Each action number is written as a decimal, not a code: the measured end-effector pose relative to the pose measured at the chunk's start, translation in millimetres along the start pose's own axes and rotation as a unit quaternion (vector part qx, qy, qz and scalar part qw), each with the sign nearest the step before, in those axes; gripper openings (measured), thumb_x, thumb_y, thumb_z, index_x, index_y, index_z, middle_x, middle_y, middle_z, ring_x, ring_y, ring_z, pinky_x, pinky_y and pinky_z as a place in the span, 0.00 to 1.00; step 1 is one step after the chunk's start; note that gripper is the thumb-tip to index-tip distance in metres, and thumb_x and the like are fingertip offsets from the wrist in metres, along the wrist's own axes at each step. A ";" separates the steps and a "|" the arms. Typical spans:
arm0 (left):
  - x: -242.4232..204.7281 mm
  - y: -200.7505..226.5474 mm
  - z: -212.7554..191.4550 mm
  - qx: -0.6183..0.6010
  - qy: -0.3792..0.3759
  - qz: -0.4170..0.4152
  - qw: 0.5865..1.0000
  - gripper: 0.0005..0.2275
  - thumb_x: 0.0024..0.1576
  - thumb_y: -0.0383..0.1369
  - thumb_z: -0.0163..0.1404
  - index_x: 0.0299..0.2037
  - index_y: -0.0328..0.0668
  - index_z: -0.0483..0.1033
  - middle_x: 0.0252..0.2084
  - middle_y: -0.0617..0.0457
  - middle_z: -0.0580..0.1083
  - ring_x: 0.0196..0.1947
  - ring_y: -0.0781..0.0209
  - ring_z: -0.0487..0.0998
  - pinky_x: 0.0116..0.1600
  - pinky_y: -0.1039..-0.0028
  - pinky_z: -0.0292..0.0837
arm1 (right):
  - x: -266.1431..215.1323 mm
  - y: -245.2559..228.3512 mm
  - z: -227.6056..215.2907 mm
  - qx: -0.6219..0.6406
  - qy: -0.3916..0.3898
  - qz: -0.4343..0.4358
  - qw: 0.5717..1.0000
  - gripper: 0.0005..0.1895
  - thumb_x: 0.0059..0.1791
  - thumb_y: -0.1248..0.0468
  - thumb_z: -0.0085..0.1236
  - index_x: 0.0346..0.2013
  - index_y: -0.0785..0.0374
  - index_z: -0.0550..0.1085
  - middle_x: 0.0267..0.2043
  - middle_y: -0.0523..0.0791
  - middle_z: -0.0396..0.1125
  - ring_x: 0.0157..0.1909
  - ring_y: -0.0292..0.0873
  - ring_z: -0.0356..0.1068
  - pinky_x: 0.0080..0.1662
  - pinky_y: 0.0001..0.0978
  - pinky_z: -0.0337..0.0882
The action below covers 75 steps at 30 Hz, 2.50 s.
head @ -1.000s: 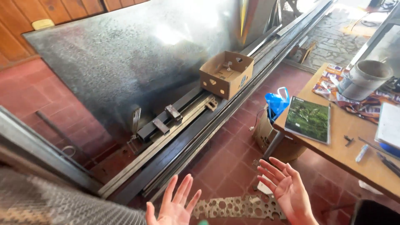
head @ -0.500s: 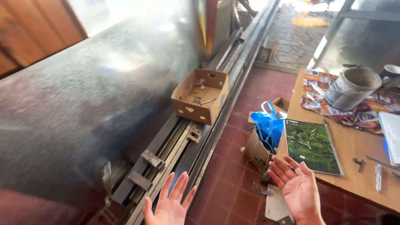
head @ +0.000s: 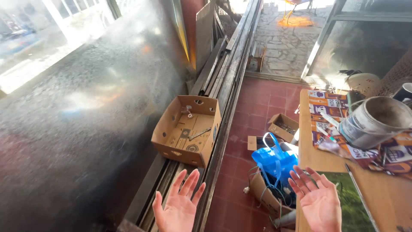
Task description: Moving a welding machine and its cables from an outdoor workbench to an indoor storage counter.
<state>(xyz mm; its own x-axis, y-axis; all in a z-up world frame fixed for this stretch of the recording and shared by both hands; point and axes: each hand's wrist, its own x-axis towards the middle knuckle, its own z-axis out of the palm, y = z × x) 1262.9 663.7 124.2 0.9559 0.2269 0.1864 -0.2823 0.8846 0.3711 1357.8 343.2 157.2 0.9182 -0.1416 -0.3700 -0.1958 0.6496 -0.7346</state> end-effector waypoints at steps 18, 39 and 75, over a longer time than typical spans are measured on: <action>341.7 -16.0 -58.7 -0.067 0.003 -0.058 0.996 0.35 0.61 0.58 0.38 0.61 0.28 0.73 0.63 0.26 0.70 0.67 0.31 0.65 0.69 0.38 0.55 | 267.2 -21.0 202.4 0.002 0.035 -0.038 0.999 0.24 0.56 0.50 0.33 0.59 0.63 0.61 0.65 0.59 0.62 0.66 0.58 0.63 0.66 0.51 0.63; 706.9 -166.0 -128.1 0.156 0.321 0.021 0.934 0.38 0.64 0.58 0.18 0.63 0.28 0.65 0.66 0.19 0.68 0.72 0.28 0.66 0.68 0.38 0.63 | 630.3 -99.8 327.3 0.020 0.091 -0.075 0.993 0.24 0.56 0.53 0.34 0.61 0.65 0.62 0.63 0.57 0.62 0.65 0.54 0.62 0.67 0.50 0.62; 1592.1 -687.9 -108.4 -0.036 -0.082 -0.227 0.970 0.32 0.63 0.49 0.30 0.62 0.28 0.74 0.68 0.25 0.67 0.73 0.33 0.59 0.72 0.37 0.48 | 1492.9 -400.5 364.0 0.104 0.211 -0.093 0.967 0.24 0.56 0.53 0.33 0.59 0.67 0.63 0.65 0.59 0.61 0.66 0.57 0.61 0.68 0.53 0.60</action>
<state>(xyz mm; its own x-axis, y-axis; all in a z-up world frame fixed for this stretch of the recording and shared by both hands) 2987.7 460.5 67.1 0.9530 -0.2555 0.1629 0.1767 0.9053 0.3863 2932.4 143.4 106.0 0.6996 -0.5352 -0.4734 0.0737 0.7130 -0.6973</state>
